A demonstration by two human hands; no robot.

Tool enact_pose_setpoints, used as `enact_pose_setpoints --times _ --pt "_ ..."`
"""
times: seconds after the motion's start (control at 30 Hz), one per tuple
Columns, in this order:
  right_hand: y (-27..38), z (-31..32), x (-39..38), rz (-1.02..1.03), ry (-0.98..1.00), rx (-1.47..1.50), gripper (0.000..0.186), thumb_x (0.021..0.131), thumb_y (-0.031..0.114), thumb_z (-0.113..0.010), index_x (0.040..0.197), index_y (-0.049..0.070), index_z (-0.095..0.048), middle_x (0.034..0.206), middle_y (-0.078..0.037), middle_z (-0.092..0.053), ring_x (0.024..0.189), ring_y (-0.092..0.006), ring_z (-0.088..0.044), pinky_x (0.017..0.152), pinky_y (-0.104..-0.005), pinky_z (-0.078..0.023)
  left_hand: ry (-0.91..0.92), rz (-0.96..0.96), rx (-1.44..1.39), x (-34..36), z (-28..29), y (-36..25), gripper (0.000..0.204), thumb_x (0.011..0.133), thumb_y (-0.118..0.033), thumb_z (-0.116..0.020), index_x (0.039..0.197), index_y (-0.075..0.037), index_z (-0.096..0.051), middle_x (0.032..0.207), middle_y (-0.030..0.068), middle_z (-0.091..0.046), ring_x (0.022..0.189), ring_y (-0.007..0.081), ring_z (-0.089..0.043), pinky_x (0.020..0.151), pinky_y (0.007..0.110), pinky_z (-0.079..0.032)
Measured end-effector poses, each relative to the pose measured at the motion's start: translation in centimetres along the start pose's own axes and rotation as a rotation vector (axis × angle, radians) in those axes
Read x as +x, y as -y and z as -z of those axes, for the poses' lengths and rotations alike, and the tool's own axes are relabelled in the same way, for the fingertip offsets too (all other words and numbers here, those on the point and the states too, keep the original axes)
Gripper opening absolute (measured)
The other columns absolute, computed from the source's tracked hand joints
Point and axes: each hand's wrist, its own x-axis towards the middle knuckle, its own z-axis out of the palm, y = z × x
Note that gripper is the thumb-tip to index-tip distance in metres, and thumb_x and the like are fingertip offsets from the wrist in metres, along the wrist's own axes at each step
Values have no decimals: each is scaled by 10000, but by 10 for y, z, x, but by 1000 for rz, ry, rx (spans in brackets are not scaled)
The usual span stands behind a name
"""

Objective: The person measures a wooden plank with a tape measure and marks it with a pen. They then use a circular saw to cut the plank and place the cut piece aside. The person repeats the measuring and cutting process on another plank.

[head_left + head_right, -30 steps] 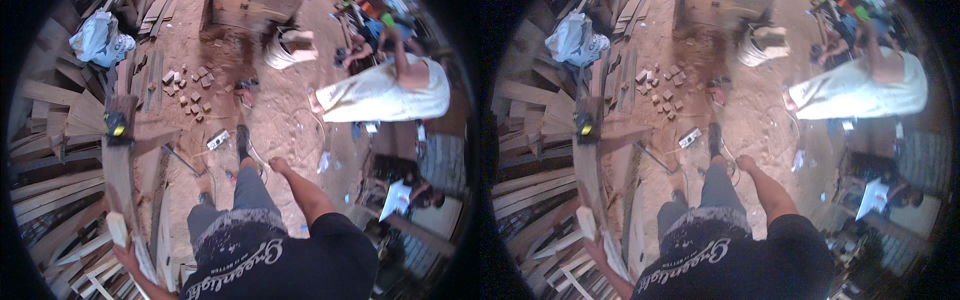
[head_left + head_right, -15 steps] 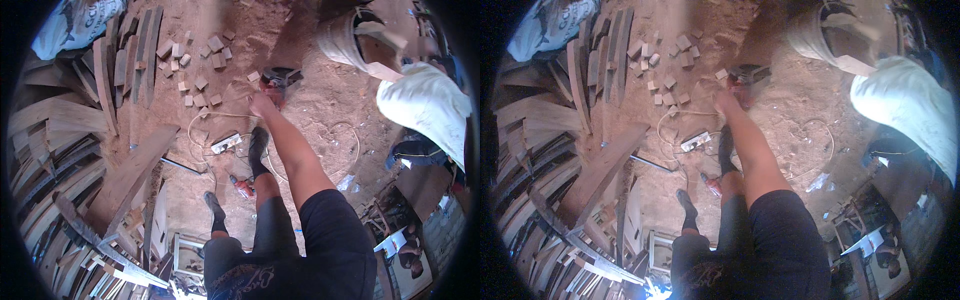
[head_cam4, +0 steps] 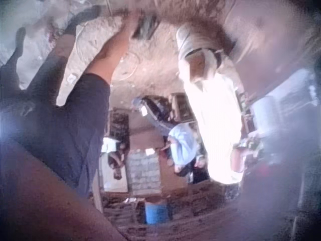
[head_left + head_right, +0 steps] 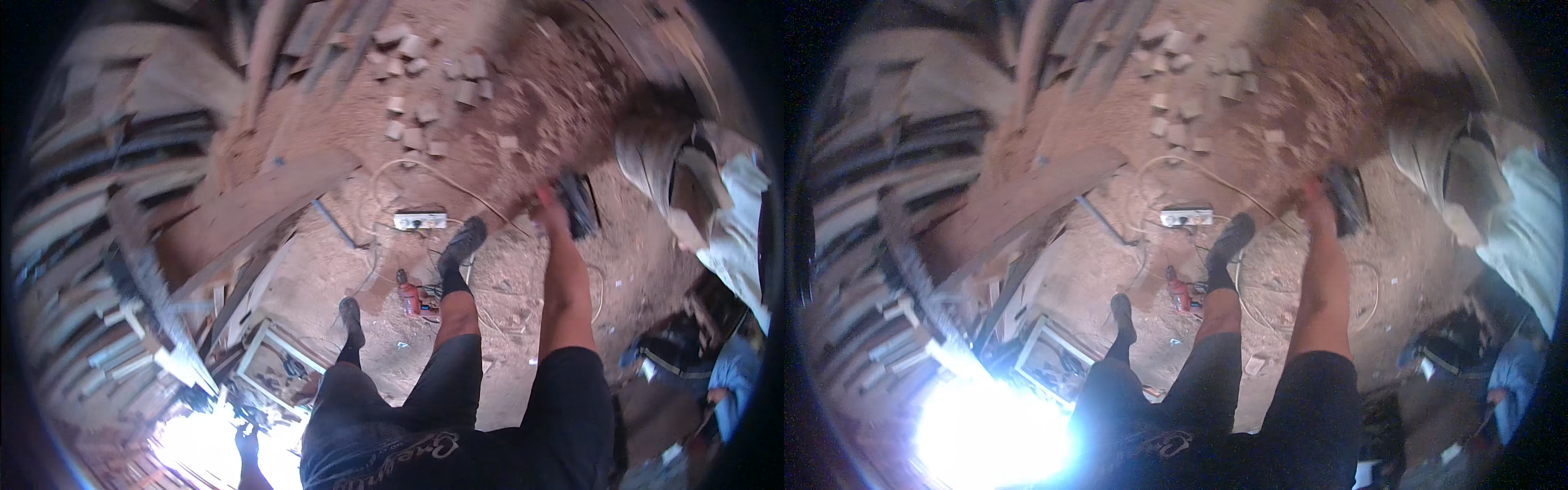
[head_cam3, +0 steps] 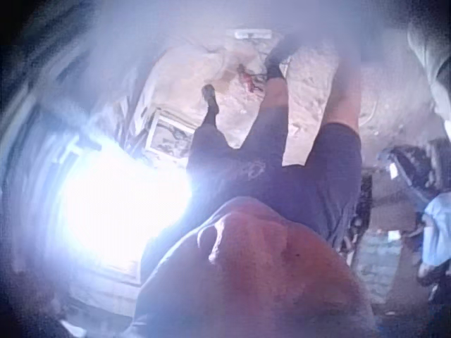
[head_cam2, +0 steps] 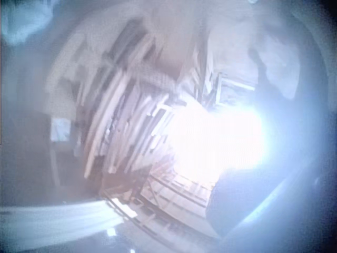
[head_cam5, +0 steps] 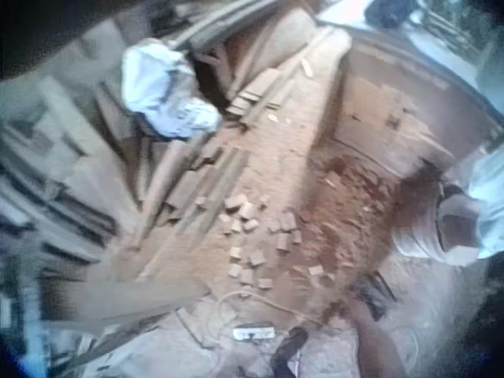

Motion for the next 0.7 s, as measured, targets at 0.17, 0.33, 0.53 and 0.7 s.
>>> enact_pose_setpoints --times 0.17,0.33,0.53,0.7 --pt "-40 23 -139 384 -494 788 588 1051 158 -608 1613 70 -459 1460 -143 -651 1303 -308 -642 979 -373 -554 -153 48 -16 -10 4 76 561 837 -160 -863 1332 -25 -635 1164 187 -689 1072 334 -673 953 451 -550" --pt "6 -2 -271 -161 -514 1169 484 1053 218 -641 1502 117 -492 1324 -119 -661 1124 -288 -664 840 -395 -555 -637 -86 -4 54 -4 120 766 788 -159 -832 1488 -81 -533 1388 260 -581 1338 445 -531 1148 517 -420" --pt "66 -69 -414 -259 -546 1274 366 1056 289 -680 1369 172 -530 1161 -90 -674 909 -264 -691 674 -420 -557 -807 -261 -268 188 53 117 996 767 -305 -927 1601 -94 -427 1574 260 -417 1467 463 -392 1211 588 -348" --pt "126 -98 -516 -159 -618 1437 313 1037 222 -713 1316 157 -587 1009 -73 -693 705 -226 -674 524 -348 -518 -465 -545 -98 258 132 87 1148 670 -523 -979 1612 -171 -427 1668 179 -386 1550 434 -328 1285 627 -241"
